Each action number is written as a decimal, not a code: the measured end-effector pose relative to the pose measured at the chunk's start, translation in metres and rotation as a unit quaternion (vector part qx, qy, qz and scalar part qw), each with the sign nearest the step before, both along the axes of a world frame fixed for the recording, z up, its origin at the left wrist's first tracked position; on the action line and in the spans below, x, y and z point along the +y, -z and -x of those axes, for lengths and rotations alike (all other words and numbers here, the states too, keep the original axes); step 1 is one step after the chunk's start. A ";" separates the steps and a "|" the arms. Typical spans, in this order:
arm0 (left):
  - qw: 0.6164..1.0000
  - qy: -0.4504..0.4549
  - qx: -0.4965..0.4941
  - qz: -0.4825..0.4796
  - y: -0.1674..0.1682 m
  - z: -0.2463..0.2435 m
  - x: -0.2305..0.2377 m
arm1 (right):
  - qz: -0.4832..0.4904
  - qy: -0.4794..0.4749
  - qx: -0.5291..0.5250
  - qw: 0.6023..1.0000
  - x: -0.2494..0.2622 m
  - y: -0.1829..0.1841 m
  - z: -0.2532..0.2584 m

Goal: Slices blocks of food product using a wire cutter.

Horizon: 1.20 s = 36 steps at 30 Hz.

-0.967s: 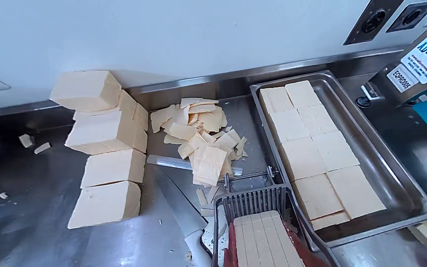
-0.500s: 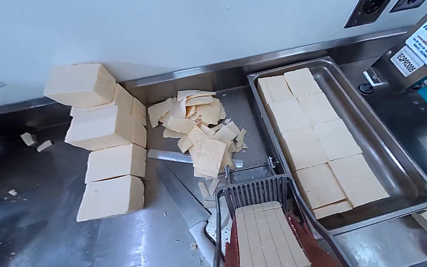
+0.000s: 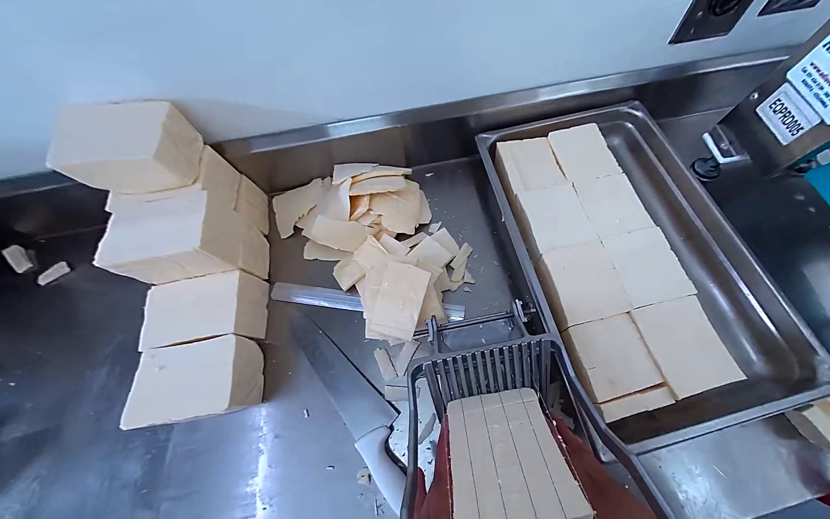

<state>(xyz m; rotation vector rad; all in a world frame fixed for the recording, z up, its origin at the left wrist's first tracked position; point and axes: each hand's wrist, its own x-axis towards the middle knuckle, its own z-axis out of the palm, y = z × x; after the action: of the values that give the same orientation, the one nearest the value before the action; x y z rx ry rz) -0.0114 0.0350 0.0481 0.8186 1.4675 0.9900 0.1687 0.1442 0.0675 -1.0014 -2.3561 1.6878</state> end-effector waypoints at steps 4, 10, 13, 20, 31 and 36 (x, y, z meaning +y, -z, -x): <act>0.958 -0.190 0.033 -0.214 0.090 -0.022 -0.030 | -0.010 0.010 -0.001 1.000 -0.001 0.002 -0.002; 0.980 0.051 0.182 -0.068 0.028 0.013 -0.031 | -0.062 0.024 -0.058 0.996 -0.008 0.027 0.000; 0.953 -0.028 0.199 -0.224 0.111 0.022 -0.059 | -0.026 0.075 -0.023 0.997 -0.011 0.031 0.000; 0.971 -0.040 0.218 -0.086 0.030 0.000 -0.026 | -0.024 0.100 0.001 0.995 -0.012 0.030 0.000; 0.975 0.008 0.216 -0.043 0.031 0.010 -0.023 | -0.007 -0.015 -0.056 0.998 0.032 -0.008 -0.064; 0.974 -0.031 0.215 -0.055 0.040 0.003 -0.022 | -0.285 0.013 0.004 0.959 0.002 -0.081 -0.026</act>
<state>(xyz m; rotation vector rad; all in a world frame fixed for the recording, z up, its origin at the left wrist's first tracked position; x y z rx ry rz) -0.0146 0.0126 0.0079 1.1248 1.8265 0.9874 0.1942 0.1460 0.1481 -0.8955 -2.5681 0.8949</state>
